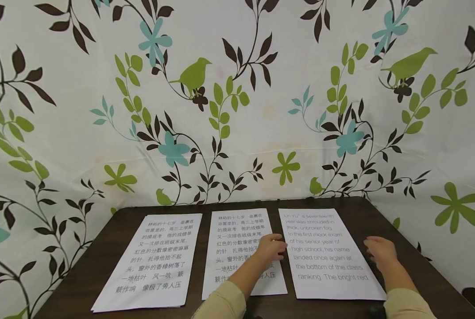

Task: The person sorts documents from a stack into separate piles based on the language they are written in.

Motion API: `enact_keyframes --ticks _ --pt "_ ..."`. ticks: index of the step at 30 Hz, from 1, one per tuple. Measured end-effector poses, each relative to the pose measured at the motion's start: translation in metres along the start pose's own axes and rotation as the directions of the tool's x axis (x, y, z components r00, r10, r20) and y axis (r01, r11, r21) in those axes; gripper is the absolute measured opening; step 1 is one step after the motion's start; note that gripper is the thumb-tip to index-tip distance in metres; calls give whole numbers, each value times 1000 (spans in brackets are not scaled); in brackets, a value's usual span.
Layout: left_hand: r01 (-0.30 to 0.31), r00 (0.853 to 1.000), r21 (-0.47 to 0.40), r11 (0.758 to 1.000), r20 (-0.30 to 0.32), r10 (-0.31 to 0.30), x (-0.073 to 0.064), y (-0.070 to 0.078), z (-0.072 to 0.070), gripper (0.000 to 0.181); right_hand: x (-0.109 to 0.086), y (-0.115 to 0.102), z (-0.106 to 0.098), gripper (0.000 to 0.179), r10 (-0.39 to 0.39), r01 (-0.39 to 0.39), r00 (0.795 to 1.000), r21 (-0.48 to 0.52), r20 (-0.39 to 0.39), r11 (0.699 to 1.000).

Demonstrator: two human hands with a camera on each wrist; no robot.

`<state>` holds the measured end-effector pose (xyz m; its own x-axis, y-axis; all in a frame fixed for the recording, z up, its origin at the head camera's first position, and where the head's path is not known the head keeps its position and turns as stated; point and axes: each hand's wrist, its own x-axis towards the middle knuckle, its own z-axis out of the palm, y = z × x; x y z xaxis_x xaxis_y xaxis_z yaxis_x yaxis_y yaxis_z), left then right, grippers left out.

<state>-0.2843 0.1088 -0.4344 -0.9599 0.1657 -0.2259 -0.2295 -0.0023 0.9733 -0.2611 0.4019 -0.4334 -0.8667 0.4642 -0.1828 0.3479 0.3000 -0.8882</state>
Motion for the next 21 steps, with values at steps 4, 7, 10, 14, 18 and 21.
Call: enact_keyframes --ticks 4,7,10,14,18,21 --pt "-19 1000 -8 1000 2 19 2 6 -10 40 15 6 -7 59 -32 32 999 -7 3 999" --pt "-36 999 -21 999 -6 36 4 11 -18 42 37 17 -11 66 -61 62 998 -17 21 998" --pt "-49 999 -17 999 -13 48 5 16 -26 44 53 21 -12 71 -74 74 997 -21 36 997" --pt "-62 998 -10 998 -10 62 6 21 -35 44 54 11 -9 75 -95 96 993 -6 72 995" --pt "-61 998 4 998 -5 61 6 23 -45 45 45 -5 -3 73 -118 120 990 -20 82 993" --pt "-65 998 13 998 -1 65 7 25 -53 45 51 -9 3 69 -128 131 988 -30 83 991"
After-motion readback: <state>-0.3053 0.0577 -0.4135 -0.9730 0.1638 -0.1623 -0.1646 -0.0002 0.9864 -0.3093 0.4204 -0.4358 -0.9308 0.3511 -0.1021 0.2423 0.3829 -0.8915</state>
